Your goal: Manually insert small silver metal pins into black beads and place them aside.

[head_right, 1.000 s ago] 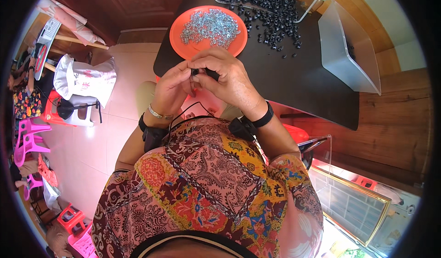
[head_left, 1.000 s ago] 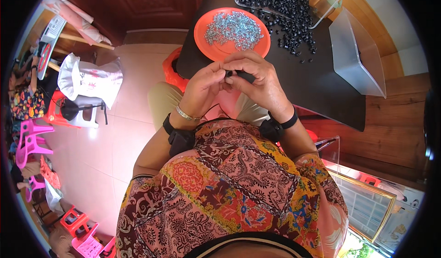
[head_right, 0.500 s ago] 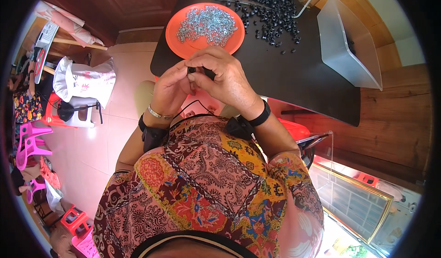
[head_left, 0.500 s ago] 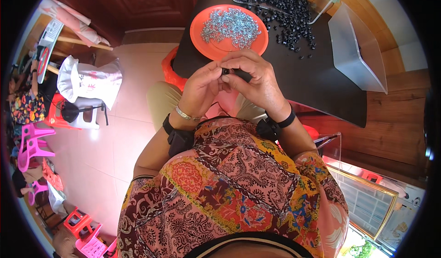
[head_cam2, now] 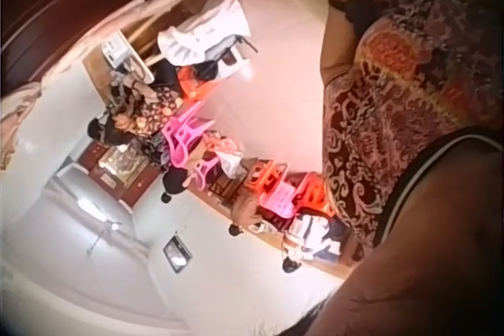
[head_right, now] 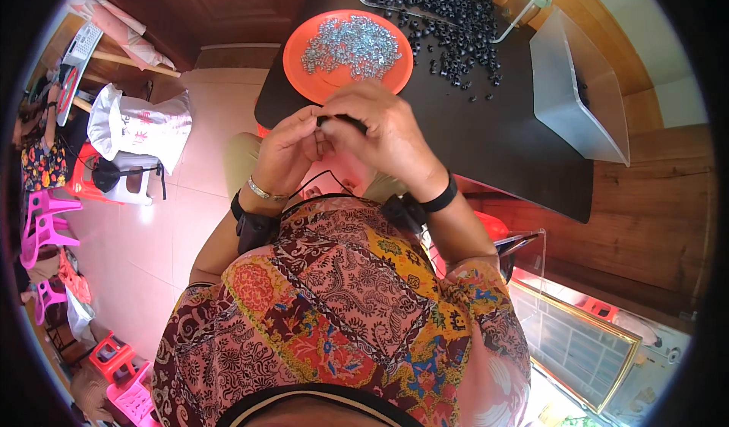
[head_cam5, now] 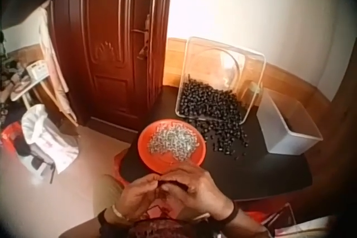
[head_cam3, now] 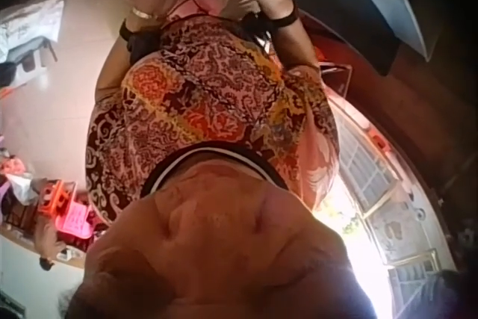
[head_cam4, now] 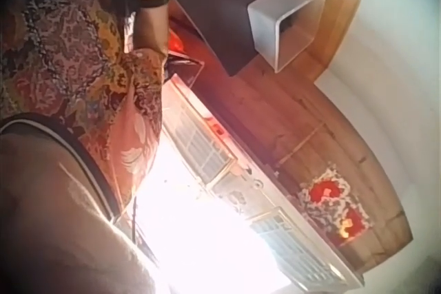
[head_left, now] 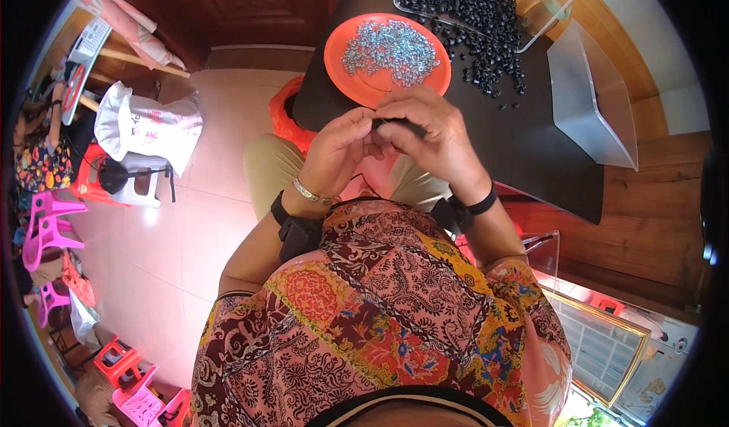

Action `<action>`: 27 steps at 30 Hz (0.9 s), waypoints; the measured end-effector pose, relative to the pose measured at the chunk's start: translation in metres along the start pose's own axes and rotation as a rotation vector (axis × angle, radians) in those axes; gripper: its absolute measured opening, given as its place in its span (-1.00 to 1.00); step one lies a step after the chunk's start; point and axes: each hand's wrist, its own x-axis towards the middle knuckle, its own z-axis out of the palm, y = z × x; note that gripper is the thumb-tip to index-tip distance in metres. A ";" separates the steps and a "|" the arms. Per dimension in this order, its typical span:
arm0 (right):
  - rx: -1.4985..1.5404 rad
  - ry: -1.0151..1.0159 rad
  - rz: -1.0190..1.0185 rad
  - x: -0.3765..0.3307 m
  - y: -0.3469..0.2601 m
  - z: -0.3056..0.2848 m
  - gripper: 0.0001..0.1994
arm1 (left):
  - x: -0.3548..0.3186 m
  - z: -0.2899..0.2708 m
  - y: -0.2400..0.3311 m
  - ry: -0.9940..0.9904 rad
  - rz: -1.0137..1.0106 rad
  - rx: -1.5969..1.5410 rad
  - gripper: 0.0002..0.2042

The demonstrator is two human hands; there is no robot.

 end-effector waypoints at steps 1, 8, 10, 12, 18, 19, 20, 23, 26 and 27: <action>0.000 -0.006 -0.005 0.006 0.002 -0.005 -0.81 | -0.001 -0.002 0.001 0.027 0.008 0.014 -0.76; -0.511 -0.213 0.006 0.055 0.052 -0.020 -0.75 | -0.007 -0.009 0.005 0.145 0.049 -0.014 -0.79; -0.592 -0.244 -0.046 0.059 0.081 -0.013 -0.72 | -0.005 -0.007 0.005 0.150 0.054 -0.032 -0.80; -0.665 -0.281 -0.107 0.060 0.090 -0.006 -0.69 | -0.007 -0.009 0.006 0.167 0.067 -0.051 -0.80; -0.612 -0.430 -0.179 0.053 0.081 -0.016 -0.67 | -0.008 -0.013 0.008 0.157 0.038 -0.116 -0.81; -0.647 -0.436 -0.127 0.052 0.080 -0.020 -0.69 | -0.008 -0.014 0.008 0.156 0.038 -0.115 -0.81; -0.683 -0.439 -0.075 0.052 0.080 -0.024 -0.70 | -0.007 -0.014 0.008 0.154 0.037 -0.111 -0.81; -0.752 -0.395 -0.042 0.049 0.081 -0.031 -0.72 | -0.005 -0.013 0.007 0.168 0.026 -0.103 -0.81; -0.636 -0.304 -0.160 0.052 0.077 -0.032 -0.79 | -0.005 -0.013 0.008 0.167 0.023 -0.103 -0.81; -0.634 -0.305 -0.159 0.054 0.074 -0.032 -0.79 | -0.005 -0.013 0.008 0.168 0.022 -0.103 -0.81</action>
